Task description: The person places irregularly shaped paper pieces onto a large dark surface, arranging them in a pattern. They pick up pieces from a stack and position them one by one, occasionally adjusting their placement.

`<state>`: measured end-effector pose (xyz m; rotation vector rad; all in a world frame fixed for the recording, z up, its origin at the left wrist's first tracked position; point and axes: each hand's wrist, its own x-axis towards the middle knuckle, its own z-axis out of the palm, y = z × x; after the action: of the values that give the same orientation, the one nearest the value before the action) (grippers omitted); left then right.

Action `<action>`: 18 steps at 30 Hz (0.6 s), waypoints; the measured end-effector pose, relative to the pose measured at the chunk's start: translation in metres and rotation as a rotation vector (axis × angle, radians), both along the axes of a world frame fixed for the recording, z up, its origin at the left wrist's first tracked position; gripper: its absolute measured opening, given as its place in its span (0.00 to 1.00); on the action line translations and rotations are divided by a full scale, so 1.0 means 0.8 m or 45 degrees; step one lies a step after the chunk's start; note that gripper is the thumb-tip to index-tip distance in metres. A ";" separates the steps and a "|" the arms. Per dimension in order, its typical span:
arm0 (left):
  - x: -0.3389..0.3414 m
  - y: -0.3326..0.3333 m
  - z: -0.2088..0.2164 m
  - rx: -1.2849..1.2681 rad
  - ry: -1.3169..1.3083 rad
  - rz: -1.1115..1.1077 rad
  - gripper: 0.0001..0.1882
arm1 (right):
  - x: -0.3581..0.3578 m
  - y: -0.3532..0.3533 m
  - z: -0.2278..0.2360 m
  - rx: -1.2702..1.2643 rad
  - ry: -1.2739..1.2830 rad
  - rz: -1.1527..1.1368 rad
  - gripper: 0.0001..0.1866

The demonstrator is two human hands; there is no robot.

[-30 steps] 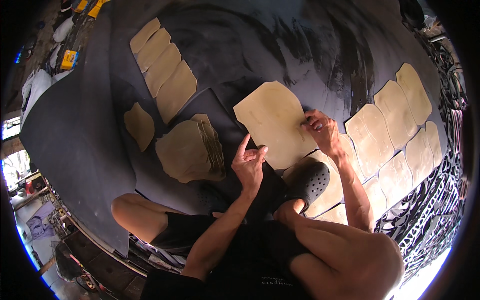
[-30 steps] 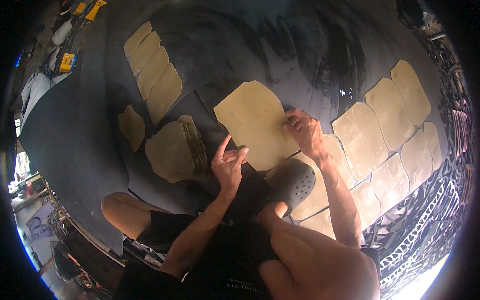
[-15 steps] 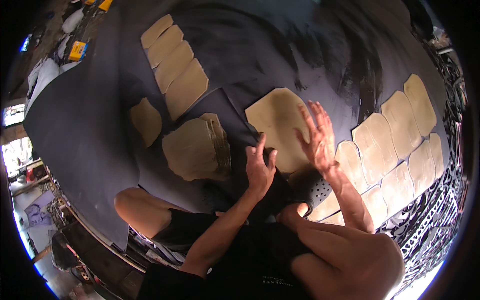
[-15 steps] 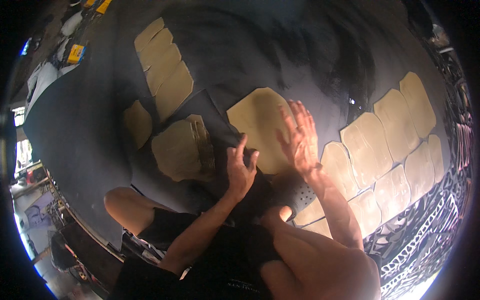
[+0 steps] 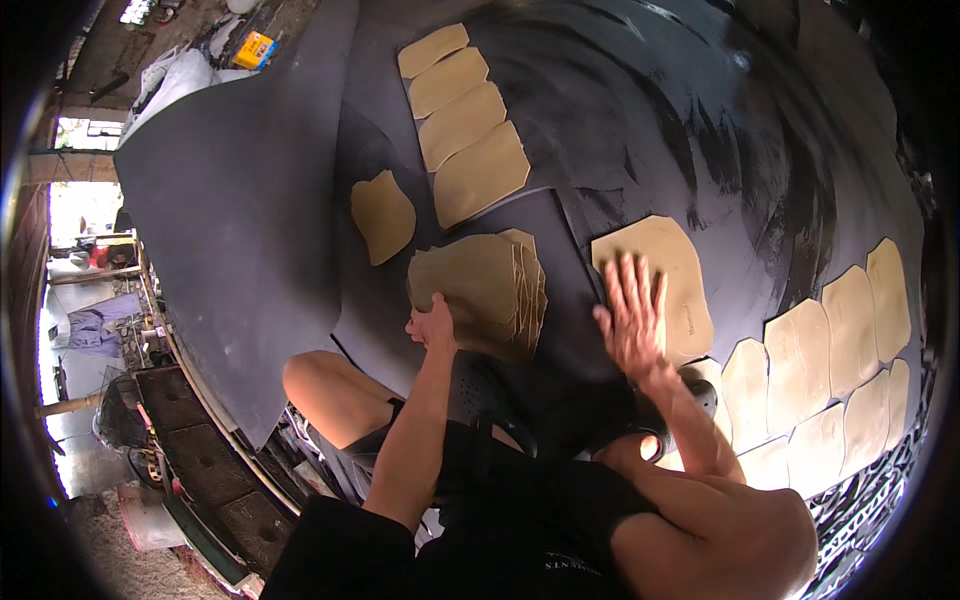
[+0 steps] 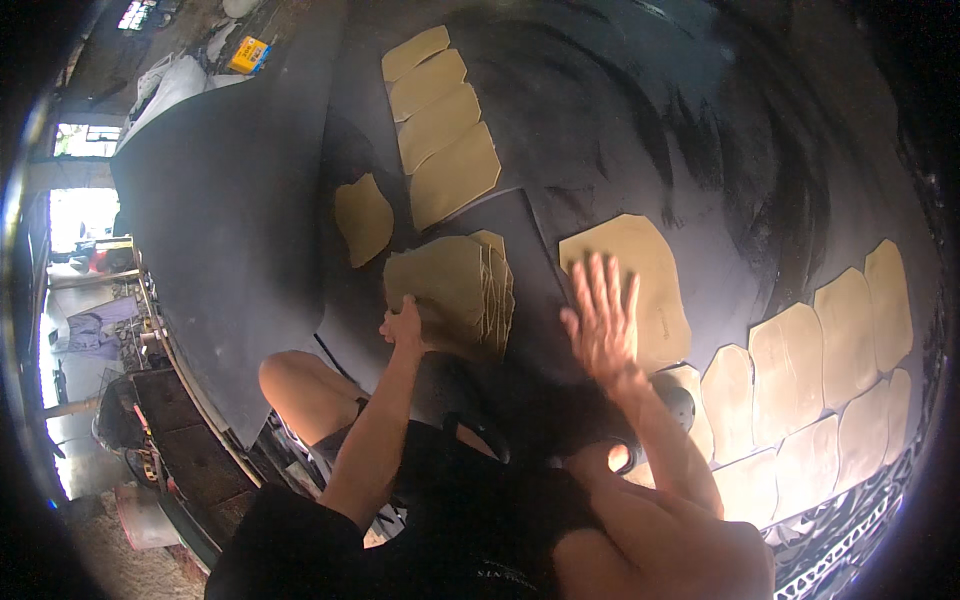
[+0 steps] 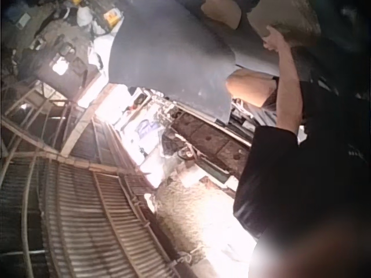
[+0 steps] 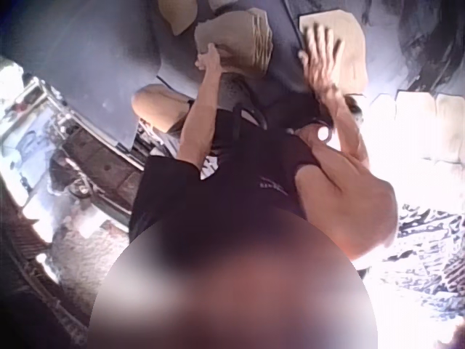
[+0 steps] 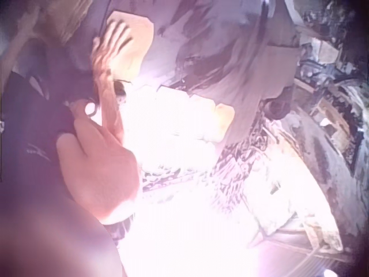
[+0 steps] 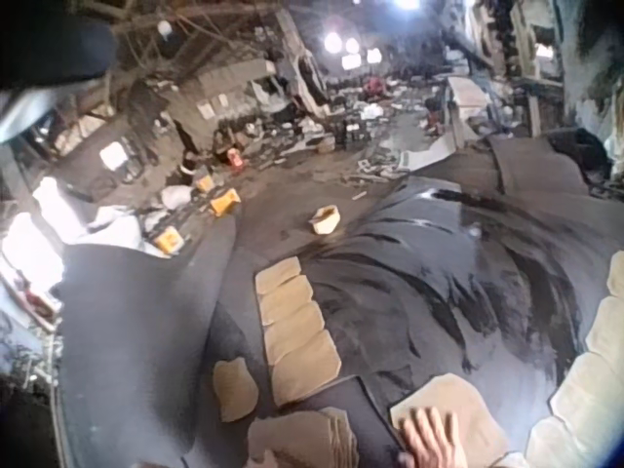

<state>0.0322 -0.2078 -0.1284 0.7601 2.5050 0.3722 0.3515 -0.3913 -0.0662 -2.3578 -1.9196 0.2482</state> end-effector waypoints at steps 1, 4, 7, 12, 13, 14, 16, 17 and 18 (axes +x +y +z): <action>-0.003 -0.001 0.003 -0.015 0.008 -0.026 0.44 | -0.014 -0.017 0.005 -0.147 0.098 0.033 0.44; -0.011 -0.004 0.031 -0.095 0.243 -0.162 0.40 | -0.024 -0.045 0.011 -0.138 0.247 0.098 0.44; 0.015 -0.015 0.087 0.431 0.100 -0.370 0.24 | -0.009 -0.049 0.016 0.000 0.432 0.089 0.40; 0.158 -0.113 0.245 0.891 -0.506 -1.310 0.13 | 0.004 -0.032 0.037 0.020 1.314 -0.380 0.37; 0.187 -0.137 0.280 0.862 -0.784 -1.327 0.15 | 0.005 -0.029 0.043 0.068 1.523 -0.506 0.38; 0.211 -0.147 0.311 0.816 -1.056 -1.319 0.15 | 0.012 -0.030 0.049 0.073 1.792 -0.631 0.40; 0.257 -0.132 0.341 0.815 -1.287 -1.369 0.16 | 0.032 -0.038 0.061 0.352 2.410 -0.792 0.41; 0.280 -0.115 0.341 0.824 -1.322 -1.408 0.17 | 0.049 -0.044 0.065 0.559 2.797 -0.837 0.41; 0.305 -0.099 0.333 0.790 -1.414 -1.342 0.19 | 0.070 -0.054 0.070 0.821 2.766 -0.850 0.36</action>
<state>0.2764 -0.2872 0.1378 1.4330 0.7677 0.8508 0.4072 -0.4341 -0.0102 -0.8184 -0.0406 1.1221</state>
